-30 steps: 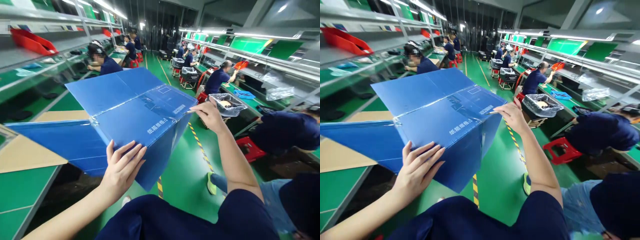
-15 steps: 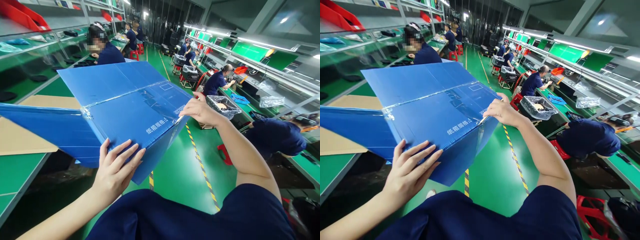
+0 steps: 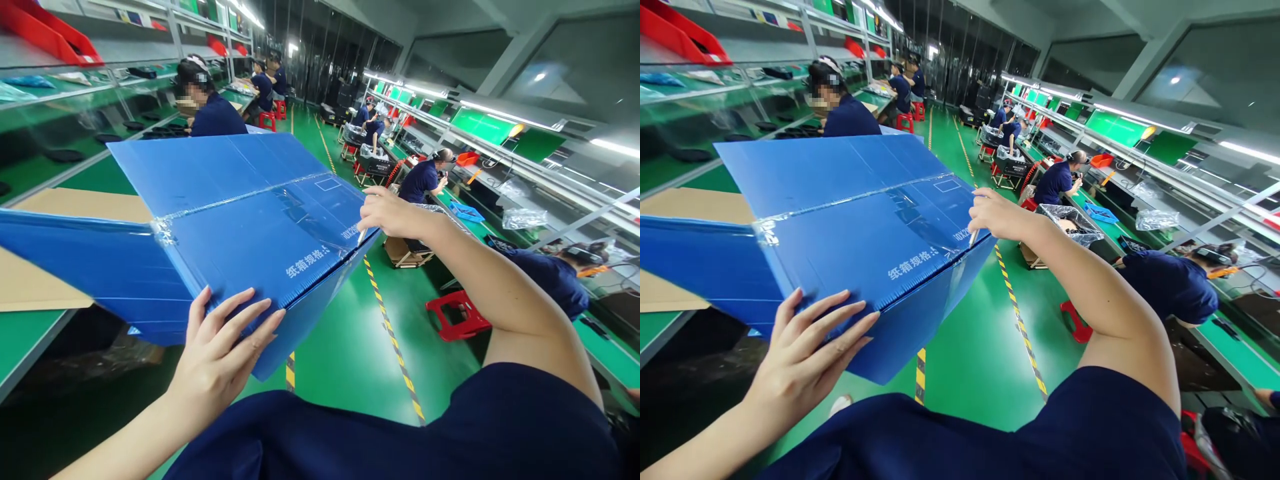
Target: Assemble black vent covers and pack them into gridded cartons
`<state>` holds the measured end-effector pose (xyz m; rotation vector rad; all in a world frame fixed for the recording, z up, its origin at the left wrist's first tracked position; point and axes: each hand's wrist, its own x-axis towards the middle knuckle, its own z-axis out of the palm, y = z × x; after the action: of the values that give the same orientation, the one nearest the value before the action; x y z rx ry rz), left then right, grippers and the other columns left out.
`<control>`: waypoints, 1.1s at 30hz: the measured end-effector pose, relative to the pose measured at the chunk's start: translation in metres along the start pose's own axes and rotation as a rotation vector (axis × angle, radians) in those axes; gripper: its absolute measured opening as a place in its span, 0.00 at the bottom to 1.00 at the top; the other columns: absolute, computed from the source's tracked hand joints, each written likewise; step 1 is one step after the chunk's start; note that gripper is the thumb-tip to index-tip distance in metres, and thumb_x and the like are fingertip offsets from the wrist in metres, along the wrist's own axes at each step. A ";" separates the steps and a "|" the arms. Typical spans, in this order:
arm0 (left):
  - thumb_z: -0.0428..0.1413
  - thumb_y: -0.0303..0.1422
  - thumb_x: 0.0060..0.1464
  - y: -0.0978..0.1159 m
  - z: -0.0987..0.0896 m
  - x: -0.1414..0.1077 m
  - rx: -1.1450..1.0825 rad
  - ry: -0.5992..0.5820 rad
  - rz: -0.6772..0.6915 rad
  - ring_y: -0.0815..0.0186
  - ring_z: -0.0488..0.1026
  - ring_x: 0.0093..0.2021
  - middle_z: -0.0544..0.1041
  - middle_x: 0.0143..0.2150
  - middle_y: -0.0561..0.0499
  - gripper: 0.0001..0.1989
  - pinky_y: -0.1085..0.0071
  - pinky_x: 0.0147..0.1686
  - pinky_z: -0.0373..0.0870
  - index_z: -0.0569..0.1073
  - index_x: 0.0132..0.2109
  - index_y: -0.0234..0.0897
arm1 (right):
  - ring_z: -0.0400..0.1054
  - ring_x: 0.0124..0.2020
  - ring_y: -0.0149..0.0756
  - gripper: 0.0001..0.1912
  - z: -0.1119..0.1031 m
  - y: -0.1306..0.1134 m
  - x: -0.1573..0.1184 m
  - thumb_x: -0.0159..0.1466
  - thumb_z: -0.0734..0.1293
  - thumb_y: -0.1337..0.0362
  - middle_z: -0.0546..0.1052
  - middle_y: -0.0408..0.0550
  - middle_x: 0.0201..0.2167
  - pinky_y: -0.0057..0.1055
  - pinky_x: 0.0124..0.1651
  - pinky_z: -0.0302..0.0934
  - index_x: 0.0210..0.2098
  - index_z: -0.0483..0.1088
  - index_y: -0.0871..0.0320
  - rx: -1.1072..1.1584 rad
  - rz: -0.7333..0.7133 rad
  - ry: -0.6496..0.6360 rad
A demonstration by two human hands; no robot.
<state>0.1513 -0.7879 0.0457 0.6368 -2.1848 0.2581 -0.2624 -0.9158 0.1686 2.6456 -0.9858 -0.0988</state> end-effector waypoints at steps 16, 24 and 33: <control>0.58 0.37 0.66 -0.047 0.033 0.053 -0.146 0.063 -0.115 0.55 0.76 0.56 0.82 0.50 0.46 0.10 0.43 0.67 0.52 0.80 0.51 0.44 | 0.79 0.41 0.42 0.15 0.019 -0.140 0.034 0.67 0.69 0.50 0.83 0.47 0.41 0.44 0.49 0.74 0.45 0.68 0.52 1.371 0.709 0.910; 0.62 0.47 0.61 -0.039 0.056 0.050 -0.378 0.192 -0.364 0.60 0.77 0.49 0.83 0.41 0.47 0.15 0.50 0.70 0.46 0.83 0.37 0.41 | 0.79 0.48 0.46 0.19 0.030 -0.225 0.125 0.65 0.73 0.52 0.83 0.54 0.46 0.45 0.53 0.71 0.49 0.70 0.58 1.492 0.593 1.007; 0.61 0.48 0.61 -0.125 0.005 0.011 -1.158 0.691 -0.807 0.65 0.79 0.37 0.79 0.36 0.48 0.18 0.66 0.43 0.76 0.75 0.40 0.35 | 0.78 0.50 0.50 0.17 0.071 -0.230 0.163 0.75 0.57 0.65 0.83 0.57 0.45 0.58 0.65 0.61 0.54 0.74 0.62 0.189 0.372 1.199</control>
<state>0.2078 -0.9004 0.0473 0.5448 -0.9840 -0.9934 -0.0062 -0.8763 0.0359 1.9611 -0.9644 1.4960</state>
